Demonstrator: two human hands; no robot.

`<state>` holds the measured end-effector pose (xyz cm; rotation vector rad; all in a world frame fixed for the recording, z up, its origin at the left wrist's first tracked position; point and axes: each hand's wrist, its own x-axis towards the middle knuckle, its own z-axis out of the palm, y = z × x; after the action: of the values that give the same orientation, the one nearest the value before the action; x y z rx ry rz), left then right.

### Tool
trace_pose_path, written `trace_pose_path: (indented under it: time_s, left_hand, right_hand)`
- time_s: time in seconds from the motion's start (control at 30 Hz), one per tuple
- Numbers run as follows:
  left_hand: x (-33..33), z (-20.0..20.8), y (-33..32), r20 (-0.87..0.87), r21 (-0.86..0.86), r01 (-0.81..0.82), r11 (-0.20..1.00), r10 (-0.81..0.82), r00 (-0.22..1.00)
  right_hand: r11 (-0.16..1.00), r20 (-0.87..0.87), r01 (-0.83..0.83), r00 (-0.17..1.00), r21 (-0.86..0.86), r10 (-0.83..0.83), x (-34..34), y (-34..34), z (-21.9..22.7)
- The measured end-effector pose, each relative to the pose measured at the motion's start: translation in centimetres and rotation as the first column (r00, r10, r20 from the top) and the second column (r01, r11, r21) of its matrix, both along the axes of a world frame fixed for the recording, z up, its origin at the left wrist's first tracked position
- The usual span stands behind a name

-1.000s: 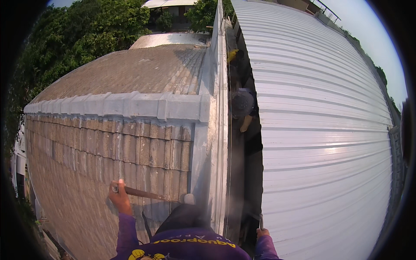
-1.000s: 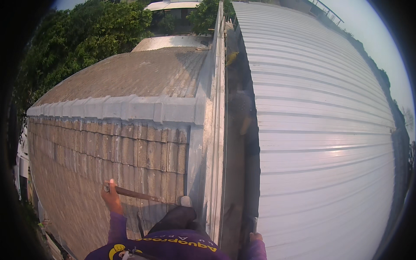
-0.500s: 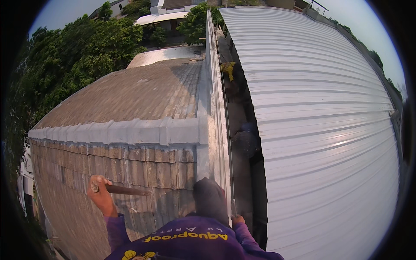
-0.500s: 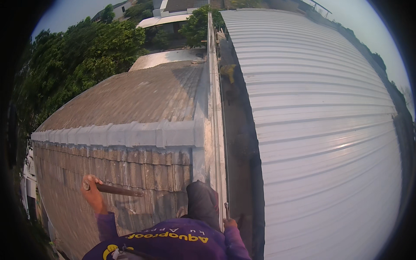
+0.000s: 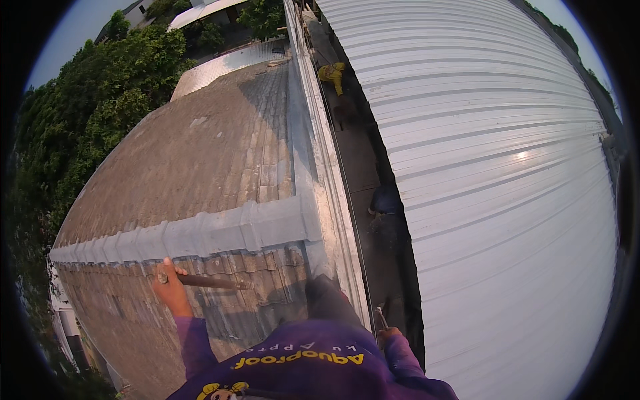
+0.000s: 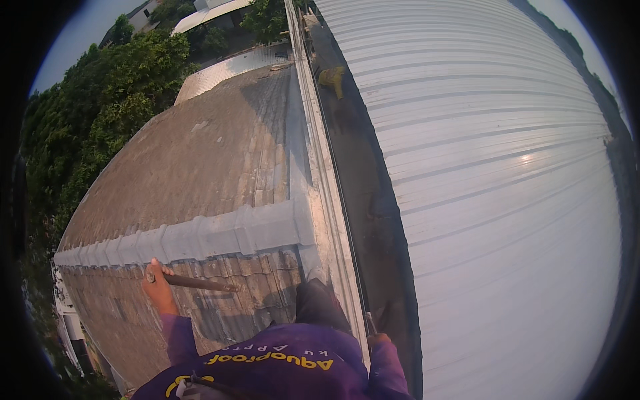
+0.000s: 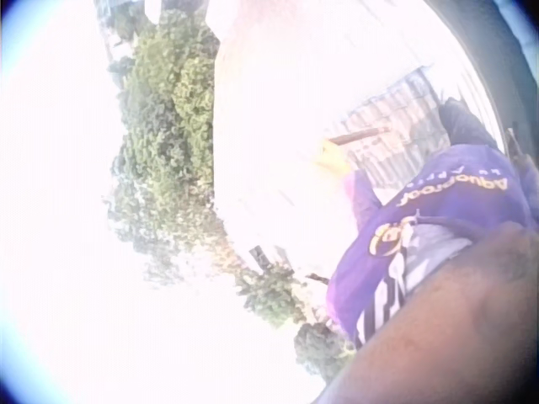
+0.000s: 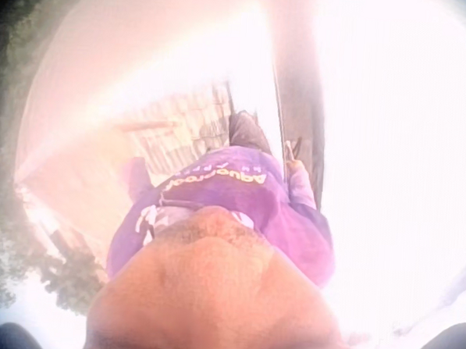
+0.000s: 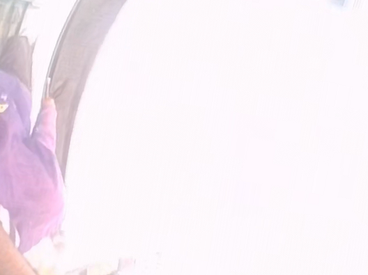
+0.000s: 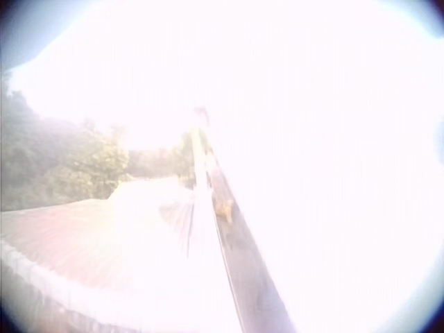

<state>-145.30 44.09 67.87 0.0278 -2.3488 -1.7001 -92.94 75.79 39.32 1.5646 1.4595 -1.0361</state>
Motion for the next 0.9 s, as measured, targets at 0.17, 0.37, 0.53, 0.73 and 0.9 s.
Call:
trace_pose_path:
  time_s: [0.17,0.37,0.53,0.73,0.9]
  left_hand:
    - [-3.8,2.3,1.8,-0.032,0.056,0.065,0.996,-0.064,0.997]
    - [-6.5,4.9,2.1,-0.013,0.007,-0.005,1.0,0.005,1.0]
    - [-7.5,0.3,2.6,0.074,-0.198,0.051,0.979,-0.036,0.997]
    - [-8.2,-8.1,1.9,0.282,-0.347,0.129,0.929,-0.028,0.959]
    - [-10.9,-10.3,1.6,0.43,-0.341,0.042,0.939,0.116,0.895]
  right_hand:
    - [0.989,-0.063,-0.018,0.998,0.145,0.027,-8.3,6.6,6.7]
    - [0.957,-0.385,0.046,0.92,0.286,0.071,-16.3,14.5,4.4]
    - [0.993,-0.441,-0.056,0.893,0.1,0.095,-22.1,18.0,5.0]
    - [0.979,-0.097,-0.174,0.978,0.106,0.184,-26.0,17.7,5.6]
    - [0.932,0.109,-0.355,0.932,0.069,0.347,-32.2,17.8,17.4]
